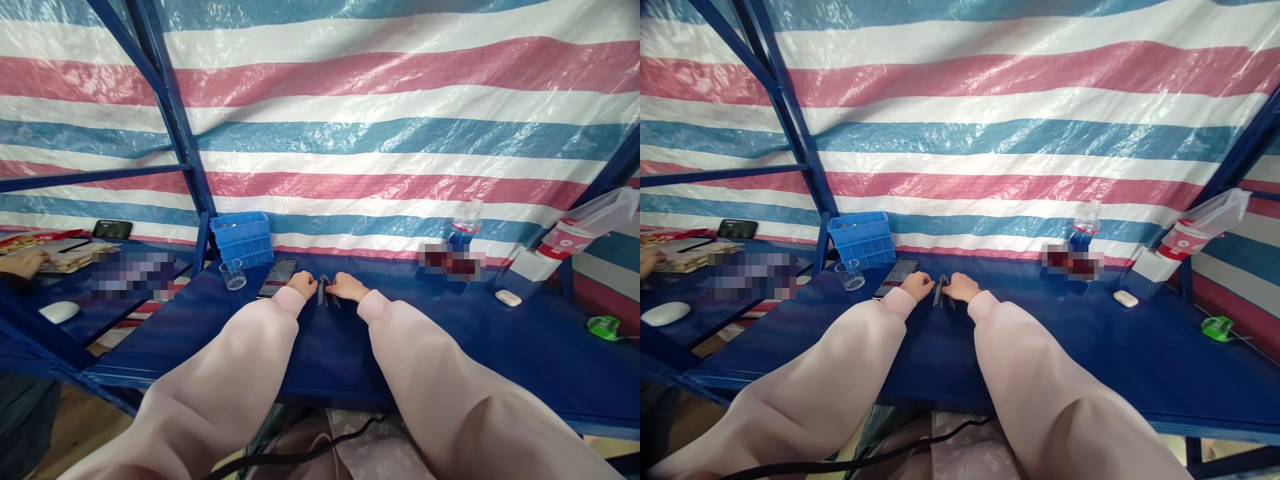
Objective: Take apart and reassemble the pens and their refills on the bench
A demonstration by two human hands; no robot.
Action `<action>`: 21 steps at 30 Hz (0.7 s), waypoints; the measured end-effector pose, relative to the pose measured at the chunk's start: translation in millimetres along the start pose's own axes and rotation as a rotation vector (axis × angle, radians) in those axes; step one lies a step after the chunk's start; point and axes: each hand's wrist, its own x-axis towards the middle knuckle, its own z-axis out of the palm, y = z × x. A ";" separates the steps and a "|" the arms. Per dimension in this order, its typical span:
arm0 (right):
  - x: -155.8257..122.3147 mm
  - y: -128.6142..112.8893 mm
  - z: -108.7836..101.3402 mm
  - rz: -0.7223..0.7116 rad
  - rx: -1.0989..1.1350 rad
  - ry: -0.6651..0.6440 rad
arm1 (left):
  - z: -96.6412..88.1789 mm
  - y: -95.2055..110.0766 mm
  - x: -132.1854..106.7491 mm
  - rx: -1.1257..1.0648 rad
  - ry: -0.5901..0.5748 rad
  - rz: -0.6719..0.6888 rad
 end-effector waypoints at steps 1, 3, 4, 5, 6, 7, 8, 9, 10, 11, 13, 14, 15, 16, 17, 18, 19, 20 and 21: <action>0.0 0.3 -0.4 0.005 -0.001 -0.001 | -0.3 0.3 -0.4 0.005 -0.003 0.002; 0.1 1.8 -1.1 0.015 -0.004 -0.003 | -1.1 1.1 -1.1 0.012 -0.009 0.009; 0.4 3.2 -1.3 0.016 -0.004 -0.006 | -1.5 1.5 -1.5 0.014 -0.011 0.012; 0.8 4.8 -1.3 0.011 0.001 -0.009 | -2.0 2.1 -2.0 0.015 -0.012 0.016; 1.3 6.7 -1.2 0.000 0.012 -0.010 | -2.5 2.7 -2.5 0.013 -0.009 0.019; 1.9 8.7 -0.8 -0.015 0.031 -0.004 | -3.2 3.4 -3.0 0.006 -0.001 0.022; 2.4 10.7 -0.5 -0.029 0.058 0.008 | -4.0 4.1 -3.5 -0.008 0.010 0.024; 2.8 12.4 -0.1 -0.042 0.095 0.024 | -5.0 4.7 -4.1 -0.033 0.025 0.027; 2.9 13.8 0.2 -0.053 0.142 0.043 | -6.1 5.2 -4.5 -0.071 0.045 0.030; 2.8 14.8 0.4 -0.063 0.198 0.061 | -7.2 5.6 -4.8 -0.121 0.067 0.033; 1.6 15.8 0.4 -0.106 0.322 0.077 | -9.3 5.8 -4.7 -0.254 0.110 0.032; 0.8 15.8 0.4 -0.140 0.383 0.072 | -10.2 5.6 -4.3 -0.337 0.127 0.028; -0.1 15.8 0.4 -0.179 0.439 0.063 | -10.8 5.3 -3.8 -0.427 0.136 0.019; -1.0 15.6 0.4 -0.217 0.486 0.053 | -11.3 5.0 -3.1 -0.520 0.134 0.007; -1.8 15.4 0.4 -0.252 0.524 0.043 | -11.6 4.7 -2.5 -0.611 0.121 -0.007; -2.5 15.2 0.4 -0.280 0.553 0.039 | -11.8 4.6 -2.1 -0.694 0.102 -0.021; -3.2 14.9 0.3 -0.302 0.572 0.042 | -12.0 4.6 -1.8 -0.763 0.081 -0.035; -3.8 14.6 0.1 -0.324 0.581 0.047 | -12.2 4.8 -1.6 -0.816 0.061 -0.045; -4.6 14.2 -0.4 -0.347 0.583 0.055 | -12.5 5.0 -1.6 -0.856 0.047 -0.052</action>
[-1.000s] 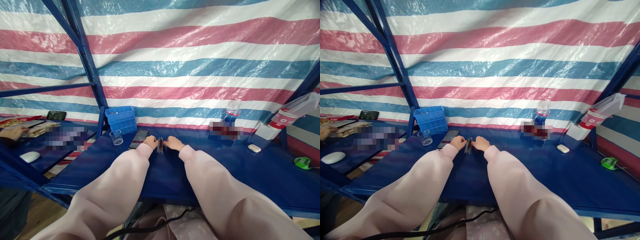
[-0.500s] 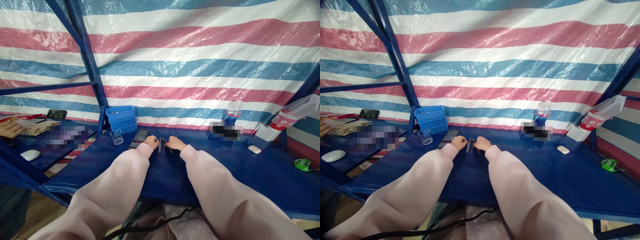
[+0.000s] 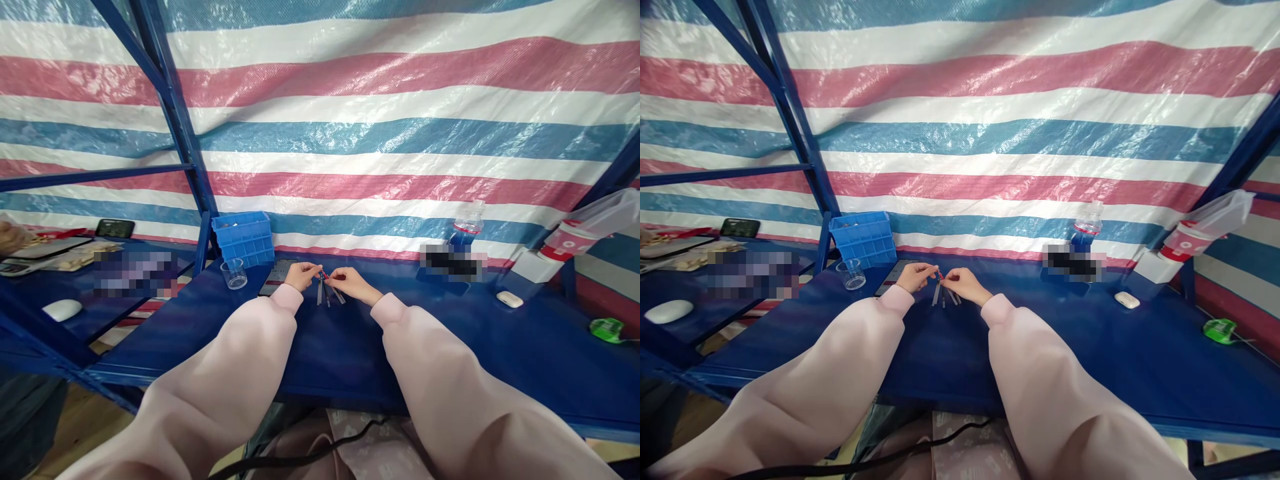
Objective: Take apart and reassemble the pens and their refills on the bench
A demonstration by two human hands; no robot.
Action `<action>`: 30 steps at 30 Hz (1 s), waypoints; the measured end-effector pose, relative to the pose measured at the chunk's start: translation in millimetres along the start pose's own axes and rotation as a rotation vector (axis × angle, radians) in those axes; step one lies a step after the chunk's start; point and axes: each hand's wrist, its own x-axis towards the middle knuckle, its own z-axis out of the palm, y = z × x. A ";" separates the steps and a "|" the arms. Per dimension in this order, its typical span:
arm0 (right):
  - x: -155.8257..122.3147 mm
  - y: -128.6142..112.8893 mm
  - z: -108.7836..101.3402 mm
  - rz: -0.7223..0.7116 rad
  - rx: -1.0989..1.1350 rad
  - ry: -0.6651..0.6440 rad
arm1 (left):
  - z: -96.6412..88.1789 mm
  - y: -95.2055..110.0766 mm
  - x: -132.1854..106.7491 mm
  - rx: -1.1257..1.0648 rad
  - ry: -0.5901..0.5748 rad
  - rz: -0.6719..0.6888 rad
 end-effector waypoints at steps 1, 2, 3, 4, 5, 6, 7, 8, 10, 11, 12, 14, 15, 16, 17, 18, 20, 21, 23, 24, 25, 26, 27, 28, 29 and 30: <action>-0.6 -1.0 -0.3 -0.028 -0.003 0.002 | -0.2 0.5 0.0 -0.028 -0.007 -0.008; -1.3 -2.2 -0.7 -0.057 -0.008 0.008 | -0.6 1.0 0.3 -0.048 -0.005 -0.012; -2.1 -3.3 -1.2 -0.083 -0.014 0.017 | -1.5 1.6 0.8 -0.061 0.006 -0.010; -2.9 -4.3 -1.9 -0.105 -0.020 0.029 | -3.1 2.1 1.8 -0.066 0.027 -0.005; -3.7 -4.9 -2.6 -0.119 -0.027 0.044 | -5.6 2.5 3.1 -0.063 0.057 0.003; -4.2 -4.8 -3.4 -0.122 -0.032 0.062 | -9.0 2.9 4.8 -0.051 0.101 0.014; -4.4 -4.1 -4.1 -0.116 -0.036 0.082 | -13.3 3.2 6.6 -0.025 0.149 0.030; -4.3 -2.6 -4.8 -0.102 -0.039 0.106 | -18.4 3.5 8.4 0.017 0.193 0.049; -3.0 2.5 -5.8 -0.066 -0.038 0.173 | -29.4 4.2 11.2 0.172 0.248 0.080; -2.0 5.7 -6.1 -0.048 -0.028 0.213 | -34.4 4.6 11.9 0.281 0.246 0.077; -0.9 9.1 -6.4 -0.034 -0.011 0.253 | -38.6 5.1 12.0 0.396 0.221 0.052; 1.0 15.2 -6.8 -0.015 0.039 0.329 | -43.4 6.1 10.7 0.594 0.138 -0.026; 1.8 17.6 -7.0 -0.010 0.062 0.358 | -44.1 6.5 9.5 0.666 0.096 -0.066; 2.3 19.6 -7.3 -0.004 0.079 0.384 | -43.7 6.9 8.1 0.720 0.062 -0.097; 2.7 21.0 -7.5 0.001 0.090 0.408 | -42.8 7.2 6.8 0.762 0.040 -0.119; 2.9 22.1 -7.8 0.007 0.098 0.430 | -41.5 7.5 5.6 0.794 0.026 -0.136; 3.1 23.7 -8.1 0.016 0.122 0.461 | -39.2 7.8 4.0 0.841 0.005 -0.163; 3.1 24.5 -8.0 0.020 0.136 0.468 | -38.5 7.9 3.6 0.860 0.000 -0.175; 3.1 26.4 -7.5 0.028 0.151 0.465 | -38.0 7.9 3.4 0.897 -0.007 -0.197; 3.0 27.6 -7.1 0.034 0.146 0.460 | -38.0 7.8 3.3 0.915 -0.010 -0.208; 2.9 28.8 -6.6 0.042 0.131 0.454 | -38.2 7.7 3.3 0.932 -0.012 -0.217; 2.8 30.0 -6.1 0.051 0.112 0.448 | -38.2 7.6 3.3 0.944 -0.013 -0.224; 2.6 31.1 -5.7 0.062 0.091 0.437 | -38.1 7.4 3.3 0.953 -0.014 -0.225; 2.3 31.9 -5.3 0.072 0.072 0.427 | -37.7 7.1 3.3 0.956 -0.011 -0.219; 2.0 32.5 -5.0 0.083 0.058 0.417 | -36.9 6.6 3.4 0.954 -0.003 -0.202; 1.7 32.7 -4.8 0.094 0.052 0.406 | -35.7 5.9 3.7 0.944 0.011 -0.173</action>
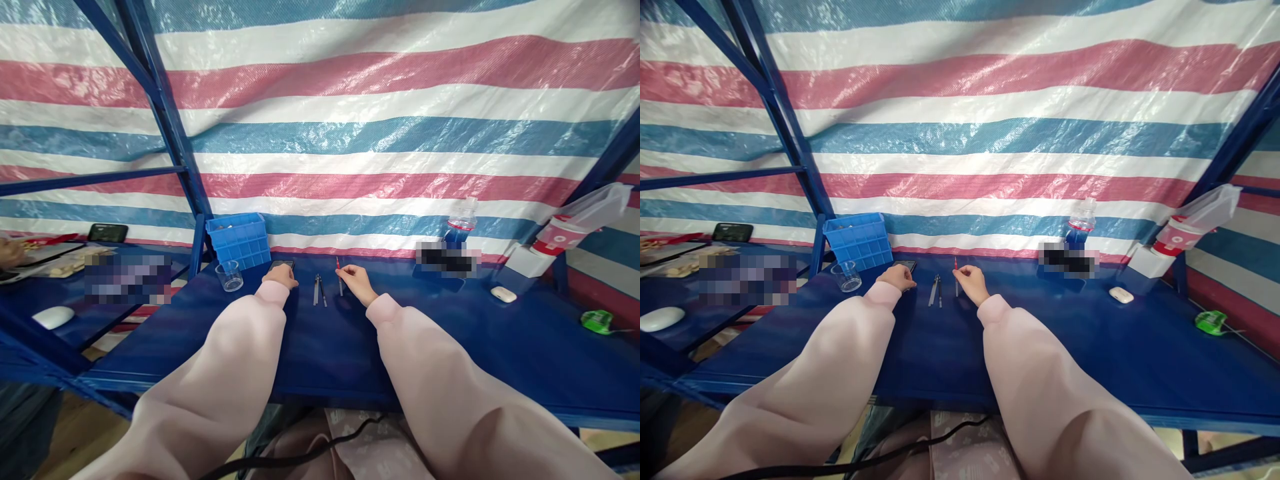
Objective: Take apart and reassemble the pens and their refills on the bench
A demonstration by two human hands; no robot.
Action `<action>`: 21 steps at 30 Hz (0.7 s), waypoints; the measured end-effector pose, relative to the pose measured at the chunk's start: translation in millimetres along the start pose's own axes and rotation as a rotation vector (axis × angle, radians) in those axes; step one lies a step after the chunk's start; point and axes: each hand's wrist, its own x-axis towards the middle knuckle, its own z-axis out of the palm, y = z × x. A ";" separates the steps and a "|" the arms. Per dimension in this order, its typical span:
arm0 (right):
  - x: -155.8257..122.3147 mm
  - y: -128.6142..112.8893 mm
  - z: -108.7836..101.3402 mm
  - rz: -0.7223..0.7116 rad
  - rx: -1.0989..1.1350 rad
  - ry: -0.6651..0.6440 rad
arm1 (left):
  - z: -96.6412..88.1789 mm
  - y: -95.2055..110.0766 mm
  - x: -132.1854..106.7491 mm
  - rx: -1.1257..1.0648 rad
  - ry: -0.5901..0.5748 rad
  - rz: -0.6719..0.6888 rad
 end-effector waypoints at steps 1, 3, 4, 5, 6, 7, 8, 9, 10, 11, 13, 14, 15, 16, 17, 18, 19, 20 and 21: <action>-0.5 -0.1 0.0 0.014 -0.002 -0.007 | 1.7 0.9 0.4 -0.021 0.028 0.028; -1.6 -1.4 -0.2 0.049 0.016 -0.010 | 6.6 3.4 1.5 -0.095 0.085 0.106; -2.2 -2.6 -0.3 0.066 0.036 -0.007 | 9.5 5.0 2.1 -0.143 0.106 0.155; -3.0 -4.2 -0.4 0.079 0.062 -0.006 | 12.6 6.7 2.6 -0.191 0.120 0.212; -3.8 -6.0 -0.6 0.086 0.094 -0.005 | 15.5 8.5 2.8 -0.237 0.128 0.272; -4.8 -8.1 -0.7 0.089 0.130 -0.006 | 18.2 10.5 2.6 -0.280 0.130 0.331; -5.8 -10.5 -0.9 0.091 0.168 -0.012 | 20.5 12.5 1.9 -0.319 0.129 0.385; -7.1 -13.0 -1.1 0.098 0.203 -0.020 | 22.2 14.6 0.7 -0.354 0.124 0.431; -8.5 -15.6 -1.3 0.111 0.231 -0.030 | 23.3 16.8 -0.9 -0.385 0.117 0.465; -10.1 -18.3 -1.5 0.133 0.250 -0.041 | 24.0 18.9 -2.8 -0.414 0.104 0.488; -13.8 -23.5 -1.4 0.180 0.269 -0.074 | 24.6 22.6 -7.0 -0.467 0.070 0.511; -15.7 -26.1 -1.2 0.196 0.276 -0.095 | 24.7 24.1 -8.8 -0.493 0.050 0.518; -17.7 -28.5 -0.7 0.202 0.283 -0.119 | 24.9 25.3 -10.3 -0.519 0.028 0.523; -19.6 -30.9 -0.1 0.198 0.292 -0.143 | 25.2 26.2 -11.4 -0.546 0.004 0.528; -21.3 -33.1 0.6 0.190 0.304 -0.162 | 25.6 26.9 -12.1 -0.575 -0.021 0.532; -22.9 -35.1 1.4 0.182 0.316 -0.173 | 25.9 27.4 -12.6 -0.609 -0.045 0.535; -24.3 -37.0 2.3 0.176 0.326 -0.175 | 26.2 27.8 -12.8 -0.649 -0.069 0.537; -25.5 -38.8 3.2 0.172 0.336 -0.168 | 26.2 28.1 -13.0 -0.693 -0.092 0.537; -26.6 -40.5 4.1 0.166 0.346 -0.154 | 26.0 28.5 -13.3 -0.738 -0.117 0.535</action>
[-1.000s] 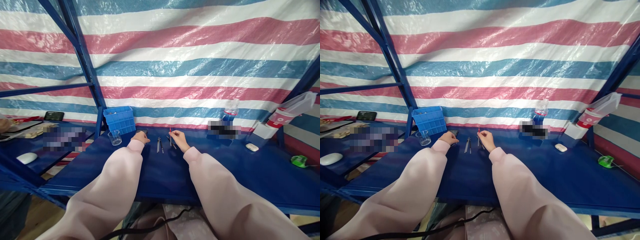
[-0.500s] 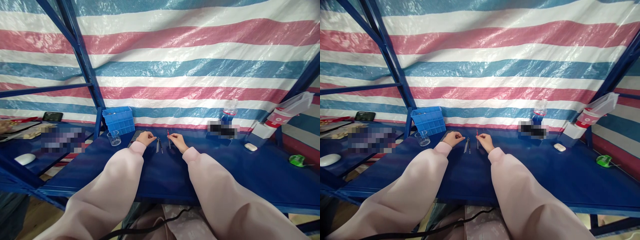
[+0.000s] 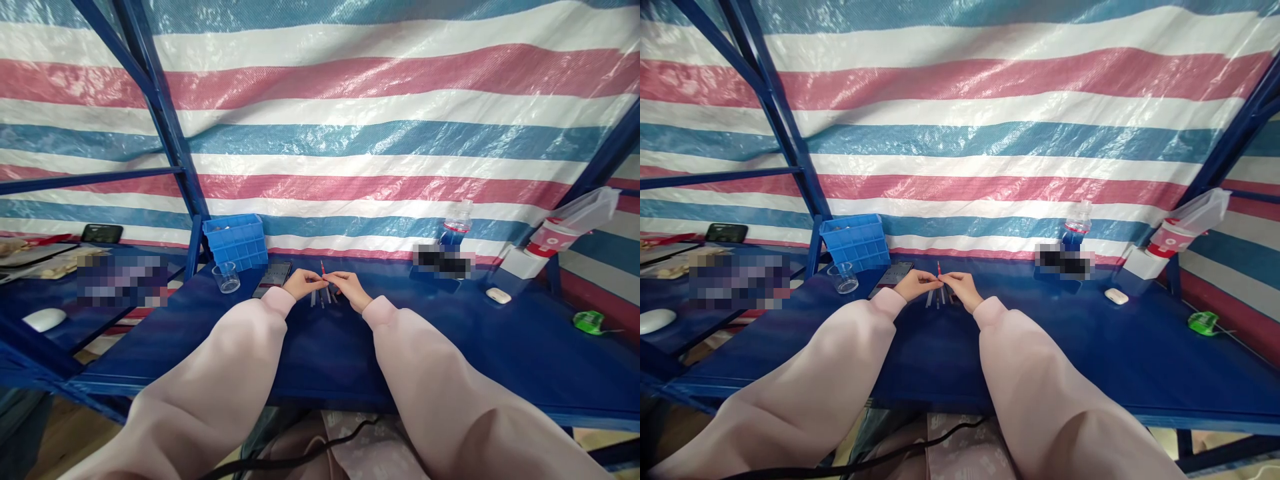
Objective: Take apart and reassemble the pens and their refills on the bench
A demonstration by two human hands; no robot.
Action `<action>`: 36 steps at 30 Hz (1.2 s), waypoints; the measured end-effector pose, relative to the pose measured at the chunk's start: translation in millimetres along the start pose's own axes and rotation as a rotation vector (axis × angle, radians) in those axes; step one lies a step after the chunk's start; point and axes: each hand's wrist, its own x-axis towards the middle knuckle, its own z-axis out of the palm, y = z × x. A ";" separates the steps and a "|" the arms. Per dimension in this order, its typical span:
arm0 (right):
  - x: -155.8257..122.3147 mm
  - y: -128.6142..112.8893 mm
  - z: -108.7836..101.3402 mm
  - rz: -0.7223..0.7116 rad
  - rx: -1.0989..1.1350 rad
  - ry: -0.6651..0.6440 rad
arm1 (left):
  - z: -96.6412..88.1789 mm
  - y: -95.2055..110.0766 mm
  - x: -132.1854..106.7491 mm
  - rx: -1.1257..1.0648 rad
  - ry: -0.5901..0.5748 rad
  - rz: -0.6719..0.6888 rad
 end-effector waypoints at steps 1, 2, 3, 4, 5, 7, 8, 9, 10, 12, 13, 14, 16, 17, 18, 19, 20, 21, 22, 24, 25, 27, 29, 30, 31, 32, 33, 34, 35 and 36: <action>-0.9 -0.9 1.4 -0.012 0.011 0.013 | 0.0 0.8 -0.1 -0.042 -0.011 -0.009; -1.7 -1.7 2.7 -0.027 0.019 0.024 | -0.2 1.9 -0.2 -0.073 -0.024 -0.024; -2.2 -2.2 3.8 -0.044 0.027 0.031 | -0.6 3.2 -0.3 -0.088 -0.035 -0.045; -2.3 -2.3 4.7 -0.060 0.033 0.033 | -1.2 4.5 -0.4 -0.090 -0.044 -0.069; -2.1 -1.9 5.3 -0.074 0.036 0.032 | -2.0 5.5 -0.4 -0.083 -0.048 -0.093; -0.1 1.0 5.8 -0.093 0.031 0.024 | -4.6 6.3 0.2 -0.048 -0.027 -0.134; 1.8 3.6 5.6 -0.105 0.023 0.022 | -6.2 5.9 0.8 -0.015 -0.004 -0.150; 4.3 7.0 5.1 -0.122 0.011 0.020 | -8.0 5.0 1.5 0.035 0.028 -0.168; 7.1 10.9 4.4 -0.143 -0.007 0.019 | -9.9 3.7 2.1 0.105 0.063 -0.191; 13.2 19.8 2.4 -0.183 -0.058 0.019 | -13.3 1.0 3.1 0.274 0.127 -0.258; 16.1 24.2 1.3 -0.192 -0.091 0.019 | -14.5 -0.3 3.3 0.351 0.147 -0.294; 18.6 28.2 0.3 -0.193 -0.125 0.019 | -15.3 -1.3 3.4 0.410 0.157 -0.327; 22.0 34.2 -1.4 -0.183 -0.198 0.018 | -15.5 -3.0 3.1 0.475 0.147 -0.370; 22.9 35.9 -2.1 -0.179 -0.239 0.023 | -14.9 -3.7 2.9 0.493 0.136 -0.381; 23.2 36.8 -2.6 -0.179 -0.285 0.031 | -14.0 -4.5 2.8 0.510 0.123 -0.387; 23.1 37.0 -2.9 -0.181 -0.332 0.041 | -13.0 -5.4 2.7 0.529 0.108 -0.391; 22.6 36.8 -3.0 -0.182 -0.379 0.051 | -11.9 -6.3 2.7 0.548 0.094 -0.394; 21.9 36.3 -3.0 -0.181 -0.423 0.059 | -10.9 -7.1 2.7 0.566 0.081 -0.396; 21.1 35.9 -2.9 -0.177 -0.460 0.063 | -10.1 -7.9 2.8 0.580 0.066 -0.397; 19.7 35.5 -2.3 -0.163 -0.517 0.056 | -8.9 -8.8 2.9 0.596 0.036 -0.404; 19.3 35.7 -2.0 -0.157 -0.543 0.051 | -8.4 -9.1 2.9 0.598 0.024 -0.408; 18.9 36.7 -1.6 -0.156 -0.602 0.037 | -7.6 -9.4 2.9 0.600 0.008 -0.414; 19.0 38.0 -1.6 -0.168 -0.663 0.025 | -6.6 -10.1 3.2 0.599 0.003 -0.411; 19.2 38.5 -1.7 -0.176 -0.689 0.017 | -6.0 -10.6 3.4 0.598 0.002 -0.408; 19.5 38.9 -2.0 -0.181 -0.710 0.010 | -5.5 -11.1 3.6 0.598 0.001 -0.404; 19.8 39.2 -2.3 -0.184 -0.726 0.003 | -4.9 -11.5 3.9 0.598 0.001 -0.399; 20.0 39.4 -2.7 -0.182 -0.736 -0.005 | -4.4 -11.8 4.0 0.598 0.002 -0.397; 20.3 39.6 -3.0 -0.179 -0.741 -0.013 | -3.9 -11.9 4.1 0.598 0.004 -0.394; 20.5 39.8 -3.3 -0.175 -0.743 -0.017 | -3.5 -11.8 4.1 0.596 0.005 -0.393; 20.7 40.0 -3.4 -0.173 -0.741 -0.019 | -3.1 -11.5 4.0 0.594 0.008 -0.390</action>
